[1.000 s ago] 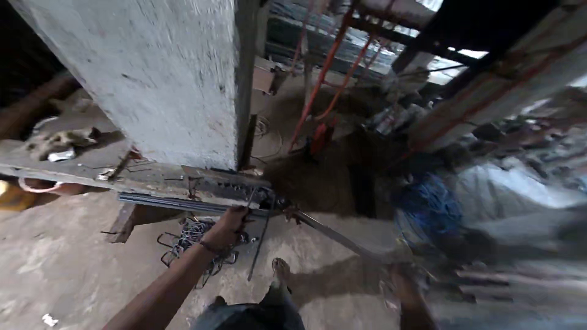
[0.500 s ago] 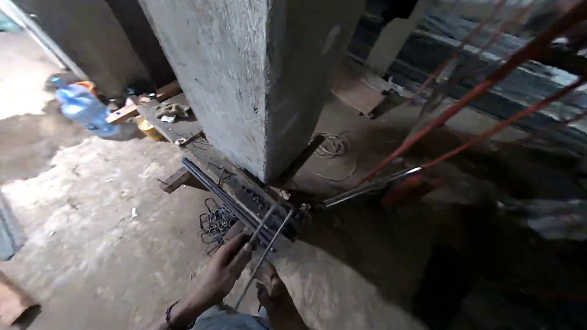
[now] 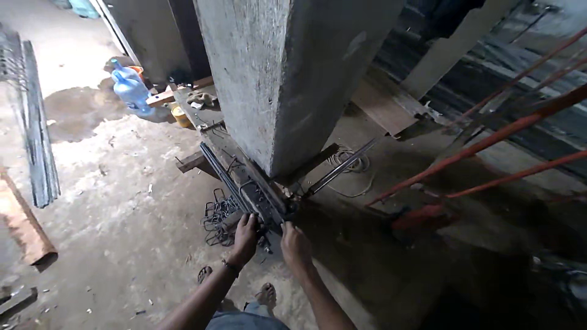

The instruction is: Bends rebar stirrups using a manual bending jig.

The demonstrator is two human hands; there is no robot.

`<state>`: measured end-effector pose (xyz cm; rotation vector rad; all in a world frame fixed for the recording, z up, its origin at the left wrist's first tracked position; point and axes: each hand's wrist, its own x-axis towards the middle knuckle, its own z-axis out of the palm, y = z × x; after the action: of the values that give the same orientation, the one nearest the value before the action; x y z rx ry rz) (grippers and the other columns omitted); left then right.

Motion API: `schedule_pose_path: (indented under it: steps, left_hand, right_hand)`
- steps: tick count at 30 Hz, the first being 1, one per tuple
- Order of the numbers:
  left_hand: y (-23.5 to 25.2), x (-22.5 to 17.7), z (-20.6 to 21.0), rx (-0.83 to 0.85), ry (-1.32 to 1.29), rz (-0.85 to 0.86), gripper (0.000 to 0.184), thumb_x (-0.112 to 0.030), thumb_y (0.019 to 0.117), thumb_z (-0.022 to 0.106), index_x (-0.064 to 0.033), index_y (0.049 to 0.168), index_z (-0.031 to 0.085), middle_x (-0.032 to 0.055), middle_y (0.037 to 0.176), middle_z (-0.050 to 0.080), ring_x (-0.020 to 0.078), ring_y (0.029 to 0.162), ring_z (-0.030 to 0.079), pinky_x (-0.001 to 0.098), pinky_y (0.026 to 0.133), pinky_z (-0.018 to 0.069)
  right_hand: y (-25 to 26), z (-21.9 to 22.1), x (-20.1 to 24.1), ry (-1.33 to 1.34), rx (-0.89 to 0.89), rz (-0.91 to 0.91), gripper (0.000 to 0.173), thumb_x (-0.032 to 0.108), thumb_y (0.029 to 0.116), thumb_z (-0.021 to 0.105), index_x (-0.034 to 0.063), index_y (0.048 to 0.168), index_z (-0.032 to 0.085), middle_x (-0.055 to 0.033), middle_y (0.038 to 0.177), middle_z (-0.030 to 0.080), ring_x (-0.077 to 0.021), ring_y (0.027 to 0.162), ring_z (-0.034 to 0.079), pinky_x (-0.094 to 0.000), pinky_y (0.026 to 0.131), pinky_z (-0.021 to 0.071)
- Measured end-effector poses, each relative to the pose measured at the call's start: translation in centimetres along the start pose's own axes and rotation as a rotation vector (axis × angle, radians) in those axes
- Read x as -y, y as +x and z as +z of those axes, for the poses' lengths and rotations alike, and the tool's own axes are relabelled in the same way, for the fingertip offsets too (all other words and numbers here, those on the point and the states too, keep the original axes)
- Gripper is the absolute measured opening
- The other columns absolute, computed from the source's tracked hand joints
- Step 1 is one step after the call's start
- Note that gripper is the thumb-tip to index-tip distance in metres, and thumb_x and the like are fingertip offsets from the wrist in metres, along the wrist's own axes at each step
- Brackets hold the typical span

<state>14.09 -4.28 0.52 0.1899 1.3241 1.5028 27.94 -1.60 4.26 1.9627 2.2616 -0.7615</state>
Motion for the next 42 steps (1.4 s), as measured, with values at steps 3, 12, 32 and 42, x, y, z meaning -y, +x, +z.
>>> schedule_pose_path:
  steps: [3, 12, 32, 42]
  left_hand:
    - [0.2, 0.6, 0.2, 0.025, 0.014, -0.037, 0.025, -0.017, 0.1117, 0.041, 0.0021, 0.125, 0.05, 0.0117, 0.088, 0.062, 0.0204, 0.071, 0.067, 0.036, 0.068, 0.0618]
    - [0.5, 1.0, -3.2, 0.032, 1.392, 0.728, 0.044, -0.031, 0.1034, 0.053, 0.0001, 0.133, 0.062, 0.0231, 0.132, 0.062, 0.0388, 0.126, 0.058, 0.0532, 0.11, 0.0439]
    - [6.0, -1.2, -4.4, 1.055, 1.721, 1.09, 0.021, -0.014, 0.1064, 0.048, -0.0165, 0.112, 0.068, 0.0117, 0.117, 0.067, 0.0317, 0.118, 0.062, 0.0484, 0.109, 0.0459]
    - [6.2, -1.5, -4.6, 1.063, 1.774, 1.151, 0.02, -0.024, 0.1087, 0.048, -0.0142, 0.11, 0.066, 0.0101, 0.112, 0.067, 0.0303, 0.114, 0.063, 0.0479, 0.107, 0.0477]
  right_hand:
    - [0.4, 0.1, -0.8, -0.019, 0.015, 0.014, 0.039, 0.034, 0.1117, 0.04, 0.0079, 0.128, 0.065, -0.0181, 0.112, 0.072, -0.034, 0.103, 0.072, -0.0513, 0.086, 0.0585]
    - [1.4, 0.1, -2.6, 0.0, 0.15, -0.061, 0.039, 0.032, 0.113, 0.035, 0.0092, 0.134, 0.059, -0.0185, 0.115, 0.071, -0.0347, 0.108, 0.071, -0.0515, 0.09, 0.0572]
    - [24.7, -8.4, -18.2, -0.444, -0.141, -0.458, 0.035, 0.006, 0.0903, 0.075, 0.0143, 0.124, 0.071, -0.0185, 0.137, 0.062, -0.0451, 0.138, 0.048, -0.0774, 0.113, 0.0267]
    - [13.9, -12.4, -43.8, -0.322, -0.159, 0.044, 0.048, 0.022, 0.0981, 0.07, 0.0056, 0.142, 0.058, -0.0282, 0.145, 0.055, -0.0501, 0.135, 0.051, -0.0691, 0.111, 0.04]
